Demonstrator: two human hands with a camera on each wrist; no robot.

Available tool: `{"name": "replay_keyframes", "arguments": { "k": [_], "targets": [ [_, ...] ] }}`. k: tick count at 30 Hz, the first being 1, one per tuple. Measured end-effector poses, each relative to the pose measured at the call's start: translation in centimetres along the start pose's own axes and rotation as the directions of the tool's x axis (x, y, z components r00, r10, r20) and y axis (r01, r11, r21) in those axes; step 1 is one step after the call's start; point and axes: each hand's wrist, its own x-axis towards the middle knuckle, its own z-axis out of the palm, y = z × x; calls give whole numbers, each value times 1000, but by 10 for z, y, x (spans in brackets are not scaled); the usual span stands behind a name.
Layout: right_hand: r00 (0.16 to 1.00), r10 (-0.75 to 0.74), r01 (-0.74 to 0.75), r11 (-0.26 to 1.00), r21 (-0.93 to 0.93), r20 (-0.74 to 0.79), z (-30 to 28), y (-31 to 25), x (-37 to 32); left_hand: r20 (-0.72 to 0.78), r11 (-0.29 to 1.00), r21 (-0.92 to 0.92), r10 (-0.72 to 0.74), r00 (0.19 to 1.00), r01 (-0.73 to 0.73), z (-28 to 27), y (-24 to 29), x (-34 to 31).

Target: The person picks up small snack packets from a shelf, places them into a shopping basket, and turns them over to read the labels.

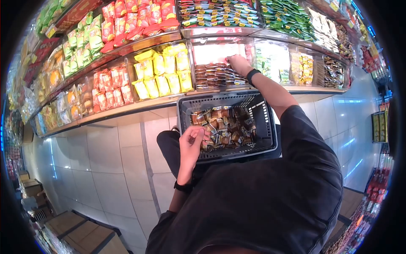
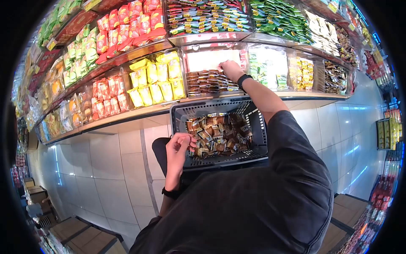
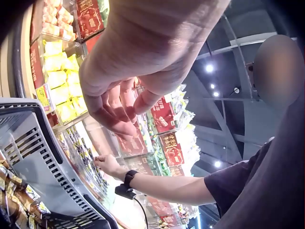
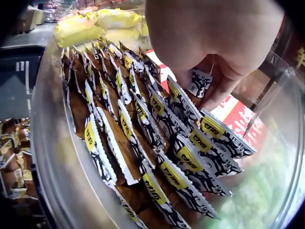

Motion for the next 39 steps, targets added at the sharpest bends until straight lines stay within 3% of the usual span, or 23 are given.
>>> {"name": "replay_keyframes", "arguments": {
  "k": [8, 10, 11, 16, 18, 19, 20, 22, 23, 24, 25, 26, 27, 28, 29, 30, 31, 32, 34, 35, 36, 39],
  "targets": [
    [994, -47, 30, 986, 164, 98, 4, 5, -1, 44, 999, -16, -41, 998, 42, 1, -12, 6],
    [993, -12, -11, 980, 197, 113, 5, 3, -2, 54, 999, -20, -44, 998, 45, 1, -16, 5],
    [979, 10, -47, 983, 176, 205, 2, 6, -2, 63, 999, -16, -34, 997, 35, 1, -18, 5],
    [969, 76, -118, 979, 166, 237, -17, -5, -8, 75, 999, 14, -36, 996, 36, 0, -23, 8],
    [995, 56, -70, 982, 175, 86, -27, -12, -14, 80, 999, 47, -28, 996, 24, -2, -26, 10],
    [997, 35, -21, 979, 202, -64, -36, -21, -21, 86, 997, 76, -20, 996, 14, -4, -28, 11],
    [998, 38, -25, 977, 211, -56, -45, -31, -32, 83, 996, 81, -32, 996, 25, -7, -38, 15],
    [921, -17, 133, 953, 272, -390, -75, -65, -64, 30, 918, 393, 38, 999, -47, -17, -67, 27],
    [931, 23, 114, 929, 351, -364, -84, -86, -85, 27, 917, 397, 26, 999, -35, -19, -76, 31],
    [925, -1, 162, 906, 392, -380, -65, -95, -102, 42, 837, 546, 23, 999, -42, -20, -84, 38],
    [969, 63, 87, 817, 569, -238, -60, -116, -129, 61, 733, 678, 18, 998, -54, -21, -94, 45],
    [992, 124, -106, 796, 596, 11, -56, -136, -154, 63, 733, 678, 9, 998, -49, -20, -111, 51],
    [998, -66, 58, 819, 571, -7, -19, -135, -176, 80, 657, 750, 23, 997, -75, -19, -132, 59],
    [966, -148, 35, 889, 457, 214, 18, -134, -195, 100, 573, 813, 39, 994, -104, -18, -155, 70],
    [981, -139, 52, 859, 509, 134, 88, -133, -232, 107, 465, 882, -39, 993, -77, -16, -189, 82],
    [870, -48, -103, 955, 277, 490, 99, -139, -233, 103, 347, 936, -105, 989, -60, -13, -210, 96],
    [831, -56, -69, 977, 204, 553, 110, -141, -236, 36, 268, 963, -254, 967, 34, -7, -213, 100],
    [834, -51, -76, 976, 205, 549, 122, -144, -237, 42, 263, 964, -253, 966, 27, -7, -214, 103],
    [808, -27, -134, 965, 228, 589, 143, -147, -234, -53, 183, 974, -386, 921, 133, -9, -228, 110],
    [748, -18, -197, 949, 247, 664, 147, -149, -227, 11, 121, 991, -537, 843, 65, -34, -279, 132],
    [750, -17, -196, 949, 247, 662, 152, -149, -224, 11, 120, 991, -535, 845, 63, -29, -270, 131],
    [745, 65, -249, 950, 186, 664, 163, -153, -228, -96, 36, 986, -677, 730, 163, -11, -243, 111]
  ]
}}
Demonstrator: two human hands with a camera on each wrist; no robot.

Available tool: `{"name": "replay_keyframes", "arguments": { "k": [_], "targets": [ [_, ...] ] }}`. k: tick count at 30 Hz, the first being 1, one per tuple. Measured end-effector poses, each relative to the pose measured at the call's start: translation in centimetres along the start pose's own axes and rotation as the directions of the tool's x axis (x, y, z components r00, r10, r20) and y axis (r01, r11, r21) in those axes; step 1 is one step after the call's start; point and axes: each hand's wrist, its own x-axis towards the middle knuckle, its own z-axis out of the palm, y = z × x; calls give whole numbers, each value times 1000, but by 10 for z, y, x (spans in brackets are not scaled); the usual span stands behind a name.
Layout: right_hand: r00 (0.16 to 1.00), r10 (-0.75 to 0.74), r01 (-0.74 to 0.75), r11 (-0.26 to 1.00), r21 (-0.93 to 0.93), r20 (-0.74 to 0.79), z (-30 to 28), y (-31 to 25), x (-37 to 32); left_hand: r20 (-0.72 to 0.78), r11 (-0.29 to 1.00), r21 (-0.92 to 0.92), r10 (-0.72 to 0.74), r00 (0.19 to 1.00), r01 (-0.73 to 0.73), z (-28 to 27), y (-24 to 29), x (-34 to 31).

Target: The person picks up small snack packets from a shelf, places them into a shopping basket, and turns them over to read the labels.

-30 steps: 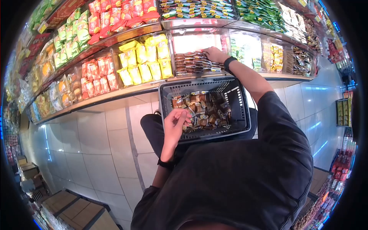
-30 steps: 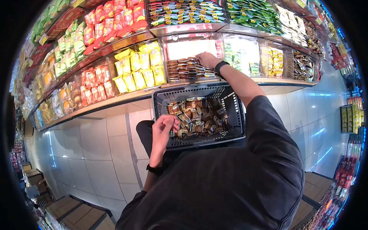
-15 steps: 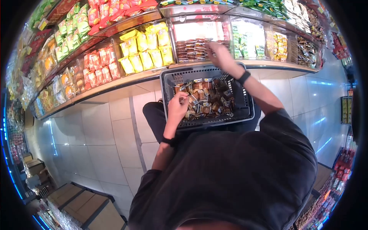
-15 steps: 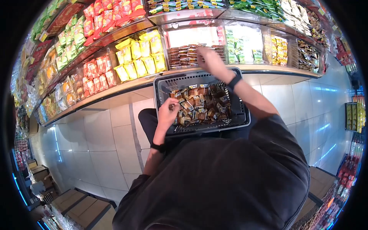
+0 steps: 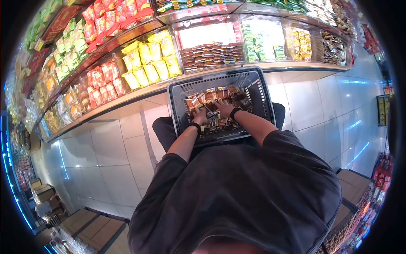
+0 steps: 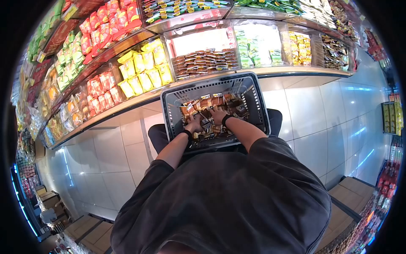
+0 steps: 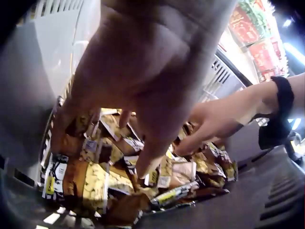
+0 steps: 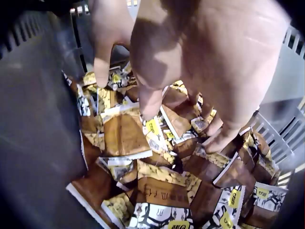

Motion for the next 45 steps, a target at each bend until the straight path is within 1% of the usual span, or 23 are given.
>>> {"name": "replay_keyframes", "arguments": {
  "k": [3, 6, 9, 12, 13, 15, 17, 18, 19, 20, 21, 23, 24, 25, 27, 29, 31, 35, 38, 41, 43, 44, 45],
  "targets": [
    [1000, -12, 12, 1000, 13, 16, 0, -2, 2, 100, 997, 62, 31, 995, -37, 3, -1, 1],
    [997, -56, 58, 997, 42, -53, 3, -2, 0, 107, 996, 66, 48, 993, -55, 6, -8, 10],
    [996, -69, 71, 997, 42, -53, 7, -1, 4, 119, 996, 34, 76, 990, -81, 1, -13, 9],
    [990, -114, 119, 992, 52, -79, 16, -1, 13, -62, 953, 291, 108, 992, -85, 14, -14, 11],
    [986, -135, 143, 986, 83, -97, 19, 2, 17, -60, 951, 295, 111, 992, -89, 3, -8, -2],
    [976, -162, 174, 982, 69, -142, 20, 0, 16, -193, 988, 124, 116, 974, -93, -15, -5, -28],
    [976, -203, 216, 956, 200, -80, 5, -7, 3, -244, 997, 45, 78, 967, -69, 0, -17, -17],
    [980, -199, 192, 962, 194, 15, 12, -2, 9, -214, 998, 58, 20, 977, -8, 1, -18, -17],
    [981, -194, 188, 963, 193, 12, 8, -2, 9, -188, 996, 75, -34, 981, 49, 6, -22, -5],
    [965, -242, 228, 965, 132, 98, 7, -5, 8, -95, 997, 42, -59, 994, 63, 5, -27, 11],
    [942, -280, 271, 960, 75, 186, 5, -8, 6, -91, 997, 45, -53, 994, 58, 2, -24, 10],
    [916, -315, 305, 949, 77, 250, 3, -9, -5, -50, 989, 115, -86, 995, 91, 4, -17, 4],
    [885, -352, 346, 935, 75, 306, 8, -4, -4, -38, 971, 177, -157, 987, 162, -7, 4, -26],
    [886, -350, 344, 936, 72, 305, 13, -2, -3, -40, 971, 176, -154, 987, 159, 0, -5, -12],
    [913, -326, 332, 943, 17, 246, 27, -3, -2, 198, 991, 136, -12, 980, -16, 12, -32, 23],
    [939, -277, 290, 956, -38, 202, 24, -11, -8, 147, 983, 166, 50, 988, -75, 18, -39, 28],
    [939, -326, 337, 936, -100, 108, 26, -14, -5, 170, 986, 143, 59, 984, -84, 18, -42, 33],
    [919, -382, 389, 918, -73, 95, 21, -12, -3, 207, 960, 219, 127, 970, -173, 17, -43, 41],
    [895, -427, 439, 894, -89, 128, 18, -8, 0, 170, 959, 222, 141, 975, -177, -7, -28, 8],
    [882, -466, 467, 884, 2, 66, 3, -4, -11, 117, 940, 282, 165, 979, -192, -14, -26, -1],
    [890, -448, 454, 886, 93, -81, -6, 10, -11, -59, 968, 109, 236, 970, -228, -9, -37, 14],
    [882, -429, 457, 879, 135, -193, -6, 18, -11, -135, 945, -10, 322, 937, -327, -2, -44, 24],
    [882, -429, 457, 879, 134, -195, -10, 22, -15, -137, 945, -8, 324, 936, -328, -1, -48, 27]
  ]
}}
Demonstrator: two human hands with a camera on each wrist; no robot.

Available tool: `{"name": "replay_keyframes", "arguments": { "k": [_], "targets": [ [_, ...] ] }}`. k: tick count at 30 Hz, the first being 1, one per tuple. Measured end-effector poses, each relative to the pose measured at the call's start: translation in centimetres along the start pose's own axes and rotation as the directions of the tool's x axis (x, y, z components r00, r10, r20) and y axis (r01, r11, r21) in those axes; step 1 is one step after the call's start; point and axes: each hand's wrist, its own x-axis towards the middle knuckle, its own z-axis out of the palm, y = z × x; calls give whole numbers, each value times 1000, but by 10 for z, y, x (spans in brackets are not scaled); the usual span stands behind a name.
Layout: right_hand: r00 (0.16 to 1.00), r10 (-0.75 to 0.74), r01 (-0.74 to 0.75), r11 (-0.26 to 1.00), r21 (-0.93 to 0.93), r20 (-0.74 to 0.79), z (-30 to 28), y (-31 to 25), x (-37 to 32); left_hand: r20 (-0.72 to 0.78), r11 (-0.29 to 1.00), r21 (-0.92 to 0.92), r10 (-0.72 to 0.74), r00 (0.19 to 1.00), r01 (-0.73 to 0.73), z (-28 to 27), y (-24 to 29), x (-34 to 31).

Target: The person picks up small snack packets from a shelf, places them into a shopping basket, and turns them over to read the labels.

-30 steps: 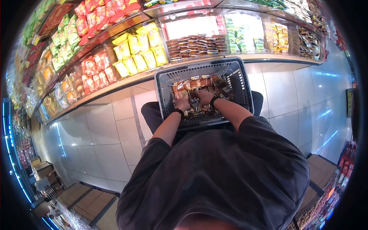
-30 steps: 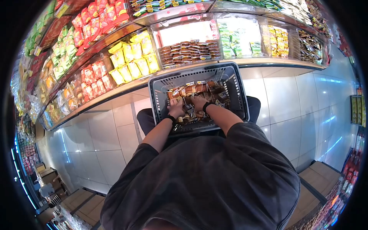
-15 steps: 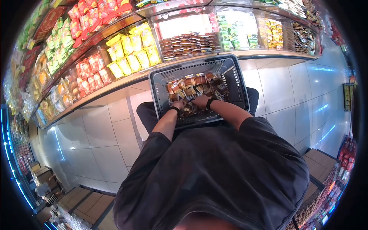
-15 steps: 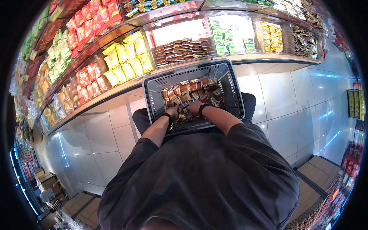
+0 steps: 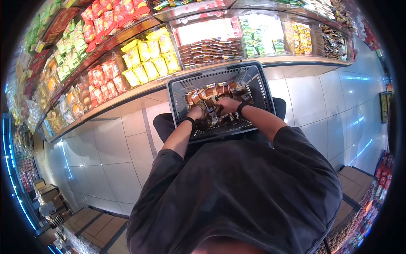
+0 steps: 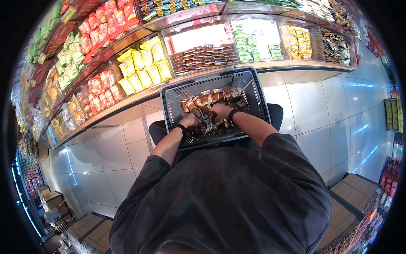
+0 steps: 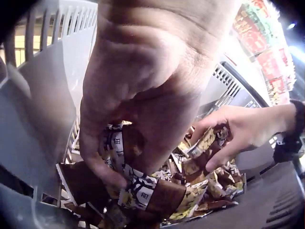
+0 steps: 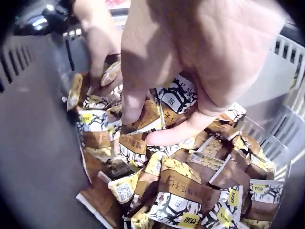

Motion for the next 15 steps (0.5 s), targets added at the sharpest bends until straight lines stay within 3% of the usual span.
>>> {"name": "replay_keyframes", "arguments": {
  "k": [2, 3, 4, 6, 7, 8, 10, 11, 12, 13, 14, 15],
  "targets": [
    [987, 36, -14, 991, 136, -157, -16, 6, -6, 38, 998, 58, 17, 999, -19, -2, -7, 8],
    [991, 24, -1, 985, 170, -130, -30, 4, -8, 31, 995, 35, -93, 995, 92, -8, 1, 2],
    [991, 23, 0, 986, 168, -132, -27, 16, -10, 28, 995, 36, -92, 995, 91, -13, 6, 0],
    [939, 74, 37, 949, 312, -335, -19, 34, -14, 26, 997, -43, -56, 998, 57, -22, 14, -6],
    [943, 213, -76, 886, 458, -254, -30, 24, -24, 23, 998, -42, -55, 998, 56, -25, 18, -12],
    [943, 210, -73, 888, 454, -258, -42, 12, -28, 12, 996, -80, -26, 1000, 27, -30, 23, -17],
    [946, 300, -174, 791, 586, -125, -50, 7, -33, -7, 993, -117, -1, 1000, 0, -28, 21, -20],
    [926, 374, -217, 648, 730, -57, -51, 2, -35, -29, 978, -209, -11, 1000, 4, -28, 21, -20],
    [926, 371, -212, 652, 728, -62, -59, -7, -40, -51, 954, -300, -19, 999, 3, -26, 22, -18],
    [915, 404, -218, 509, 833, -8, -67, -17, -46, 38, 928, -353, -111, 993, 117, -49, 49, -41],
    [904, 425, -218, 351, 911, 52, -75, -27, -50, 32, 929, -353, -111, 993, 115, -48, 50, -40],
    [911, 413, -155, 300, 941, 18, -79, -30, -50, 3, 875, -483, -48, 999, 44, -45, 47, -35]
  ]
}}
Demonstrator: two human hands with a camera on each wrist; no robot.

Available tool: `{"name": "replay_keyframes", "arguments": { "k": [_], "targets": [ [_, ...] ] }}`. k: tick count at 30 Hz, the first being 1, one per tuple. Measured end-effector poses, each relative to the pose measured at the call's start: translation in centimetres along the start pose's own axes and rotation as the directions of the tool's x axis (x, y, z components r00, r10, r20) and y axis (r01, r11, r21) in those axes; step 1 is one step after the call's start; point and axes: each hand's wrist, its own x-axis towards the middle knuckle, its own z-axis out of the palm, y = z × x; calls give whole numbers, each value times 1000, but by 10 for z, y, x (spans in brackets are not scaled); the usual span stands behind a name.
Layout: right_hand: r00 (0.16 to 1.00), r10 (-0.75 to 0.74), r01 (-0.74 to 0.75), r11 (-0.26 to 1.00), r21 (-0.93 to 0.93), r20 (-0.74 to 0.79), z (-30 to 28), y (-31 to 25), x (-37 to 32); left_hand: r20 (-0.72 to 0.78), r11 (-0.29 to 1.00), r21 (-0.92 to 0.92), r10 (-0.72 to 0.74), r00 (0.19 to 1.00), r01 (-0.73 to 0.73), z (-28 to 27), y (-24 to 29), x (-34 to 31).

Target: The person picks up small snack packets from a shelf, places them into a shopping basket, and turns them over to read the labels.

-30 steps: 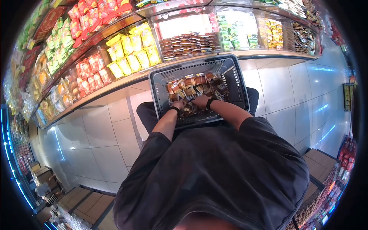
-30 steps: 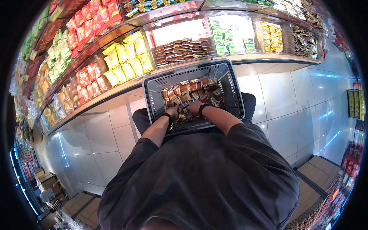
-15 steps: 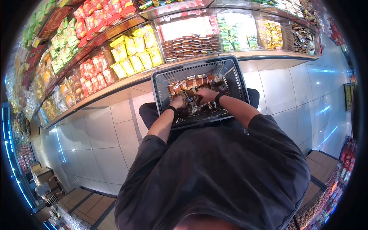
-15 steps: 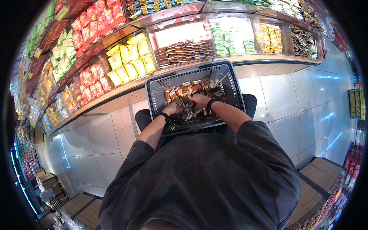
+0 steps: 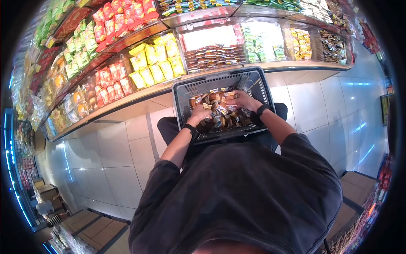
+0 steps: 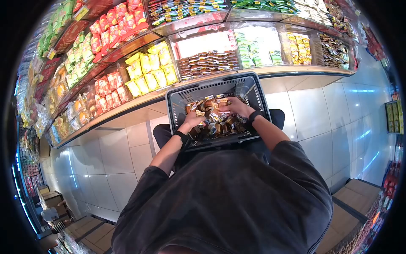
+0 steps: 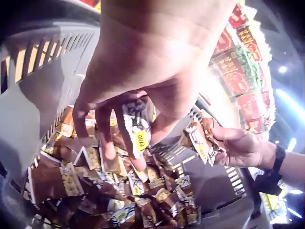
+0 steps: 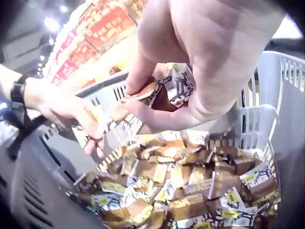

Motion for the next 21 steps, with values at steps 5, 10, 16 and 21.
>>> {"name": "replay_keyframes", "arguments": {
  "k": [5, 10, 16, 21],
  "targets": [
    [999, 2, 8, 984, 177, -54, 41, -67, -51, 119, 667, -744, 182, 976, -34, 1, 68, -57],
    [983, -172, 175, 983, 53, -58, 86, -103, -90, 264, 384, -917, 384, 885, 107, -10, 129, -117],
    [822, -568, 535, 794, -289, -40, 109, -111, -107, 89, 348, -936, 367, 926, -48, -13, 131, -142],
    [772, -628, 555, 590, -587, 98, 105, -115, -118, 145, 424, -903, 460, 876, -73, -25, 143, -164]
  ]
}}
